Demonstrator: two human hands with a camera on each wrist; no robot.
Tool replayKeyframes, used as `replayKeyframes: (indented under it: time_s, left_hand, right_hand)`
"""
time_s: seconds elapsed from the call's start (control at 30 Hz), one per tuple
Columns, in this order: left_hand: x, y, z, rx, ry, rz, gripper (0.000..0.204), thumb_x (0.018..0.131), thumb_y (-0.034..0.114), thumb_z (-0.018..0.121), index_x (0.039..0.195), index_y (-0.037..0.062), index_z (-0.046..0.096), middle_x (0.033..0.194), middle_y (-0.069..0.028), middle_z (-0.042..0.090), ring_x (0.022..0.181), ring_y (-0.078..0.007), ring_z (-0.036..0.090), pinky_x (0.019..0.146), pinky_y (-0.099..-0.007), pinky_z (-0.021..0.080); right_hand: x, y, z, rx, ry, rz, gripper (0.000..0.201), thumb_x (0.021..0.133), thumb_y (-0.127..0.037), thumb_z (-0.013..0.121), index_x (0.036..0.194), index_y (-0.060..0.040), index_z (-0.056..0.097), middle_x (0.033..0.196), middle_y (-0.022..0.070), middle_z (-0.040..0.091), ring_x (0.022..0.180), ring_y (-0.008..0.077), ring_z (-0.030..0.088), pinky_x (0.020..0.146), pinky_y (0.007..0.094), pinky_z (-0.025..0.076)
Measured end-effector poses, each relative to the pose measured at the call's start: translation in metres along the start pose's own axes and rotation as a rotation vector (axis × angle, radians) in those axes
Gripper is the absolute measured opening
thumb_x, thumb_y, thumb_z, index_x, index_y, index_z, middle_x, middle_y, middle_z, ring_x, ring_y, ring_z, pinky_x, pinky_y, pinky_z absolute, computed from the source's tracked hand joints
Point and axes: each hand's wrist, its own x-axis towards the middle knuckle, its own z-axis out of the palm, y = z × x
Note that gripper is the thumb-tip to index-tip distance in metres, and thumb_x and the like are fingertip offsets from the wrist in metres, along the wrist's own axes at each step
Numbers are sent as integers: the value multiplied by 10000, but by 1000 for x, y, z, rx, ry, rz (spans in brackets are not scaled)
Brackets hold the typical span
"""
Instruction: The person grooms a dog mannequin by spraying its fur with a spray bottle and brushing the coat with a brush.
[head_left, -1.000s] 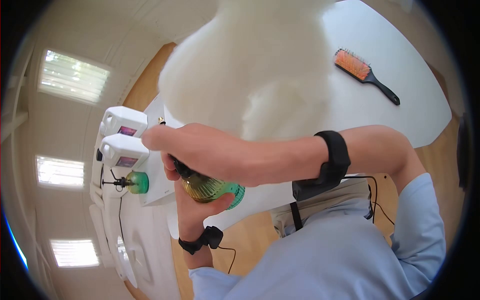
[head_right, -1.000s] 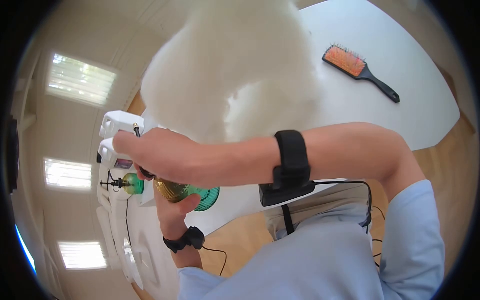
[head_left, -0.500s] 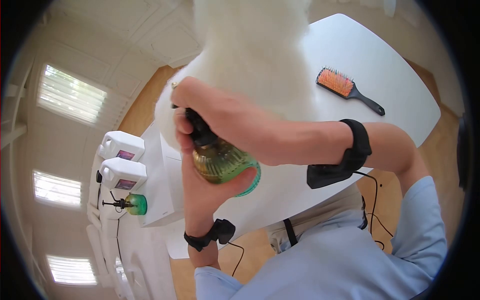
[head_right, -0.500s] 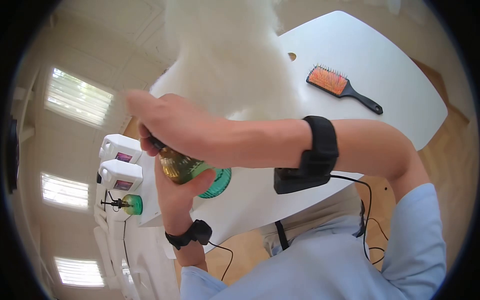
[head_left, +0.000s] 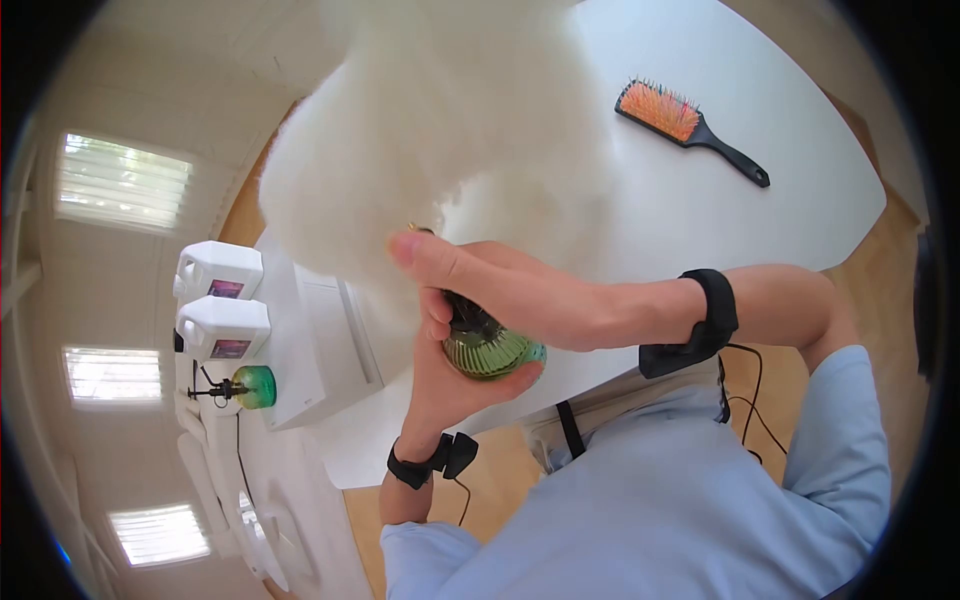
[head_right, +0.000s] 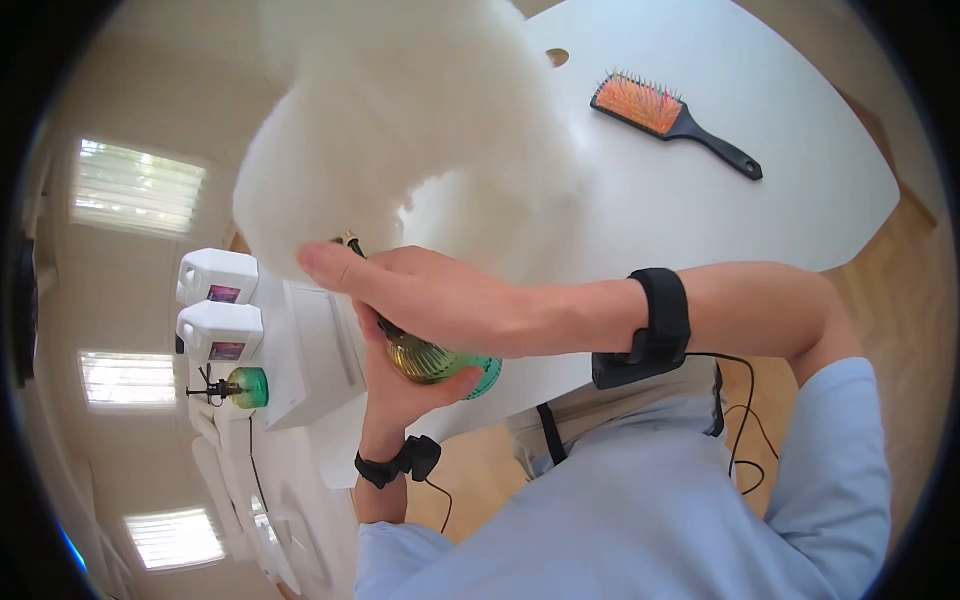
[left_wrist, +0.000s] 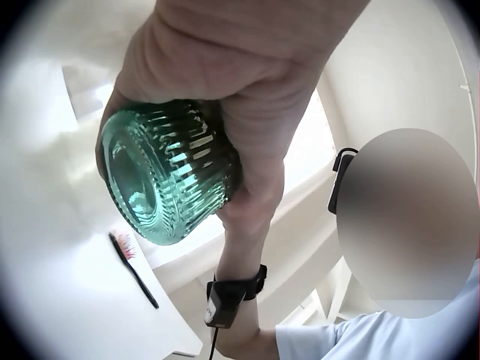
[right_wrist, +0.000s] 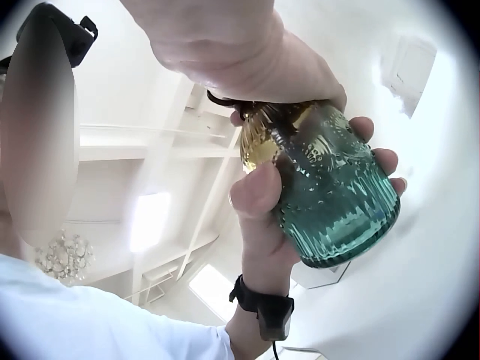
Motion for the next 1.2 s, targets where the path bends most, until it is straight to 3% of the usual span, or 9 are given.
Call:
replayKeyframes:
  time_s: [0.1, 0.23, 0.3, 0.43, 0.5, 0.8, 0.9, 1.07, 1.2]
  left_hand:
    - [-8, -3, 2, 43, 28, 8, 794, 637, 113, 935, 1284, 64, 477, 1245, -65, 588, 1161, -188, 608, 990, -343, 516]
    - [-13, -13, -3, 15, 18, -4, 796, 641, 116, 937, 1289, 61, 478, 1243, -67, 596, 1165, -187, 611, 985, -348, 518]
    - [-11, -20, -7, -29, -67, -117, 1119, 588, 176, 966, 1448, 85, 257, 1354, -96, 471, 1267, -228, 538, 1052, -383, 474]
    - [-8, -23, 2, 16, -28, -33, 1107, 590, 182, 964, 1448, 70, 273, 1357, -99, 482, 1266, -229, 541, 1052, -387, 476]
    - [-4, -20, 10, -12, -18, 79, 843, 646, 129, 943, 1334, 46, 463, 1254, -74, 592, 1187, -195, 610, 1003, -365, 519]
    - [39, 18, 27, -70, -10, 209, 892, 652, 136, 946, 1375, 44, 432, 1278, -75, 571, 1199, -187, 599, 1030, -343, 499]
    - [54, 32, 39, -133, -35, 275, 904, 651, 149, 954, 1378, 46, 427, 1272, -74, 564, 1193, -179, 594, 1028, -335, 496]
    - [71, 20, 61, -198, -23, 351, 854, 687, 198, 946, 1347, 34, 429, 1241, -68, 553, 1171, -151, 568, 1000, -309, 486]
    - [71, 5, 61, -222, -43, 364, 860, 682, 211, 948, 1346, 32, 432, 1237, -72, 555, 1172, -159, 570, 1005, -312, 482]
  right_hand:
    - [2, 25, 7, 110, 44, -38, 686, 1052, -669, 373, 810, -51, 546, 858, 48, 591, 856, 163, 533, 869, 313, 444]
    - [3, 29, 10, 117, 55, -15, 636, 1072, -596, 375, 803, -44, 540, 856, 47, 585, 870, 163, 529, 883, 317, 440]
    - [1, 21, 8, 169, 33, 75, 559, 1080, -495, 376, 800, -41, 543, 841, 45, 577, 880, 164, 527, 889, 317, 436]
    - [-4, 27, 4, 133, 60, 24, 571, 1082, -502, 362, 797, -43, 549, 835, 42, 575, 874, 167, 528, 885, 319, 435]
    - [-11, 28, 4, -1, 68, -57, 625, 1079, -565, 359, 790, -44, 547, 836, 40, 576, 865, 167, 531, 877, 323, 437]
    - [-8, -30, -23, -80, 88, -113, 870, 980, -833, 238, 750, -61, 567, 822, 62, 611, 838, 167, 579, 839, 290, 452]
    - [-17, -55, -27, -108, 181, -118, 878, 969, -846, 241, 723, -63, 552, 769, 71, 608, 815, 181, 604, 822, 294, 463]
    - [-22, -67, -43, -71, 173, -67, 516, 1036, -460, 434, 730, -57, 536, 757, 78, 610, 818, 213, 615, 834, 320, 473]
    - [-25, -53, -56, -45, 130, 6, 679, 1059, -626, 329, 796, -53, 581, 840, 73, 619, 889, 226, 606, 907, 346, 464]
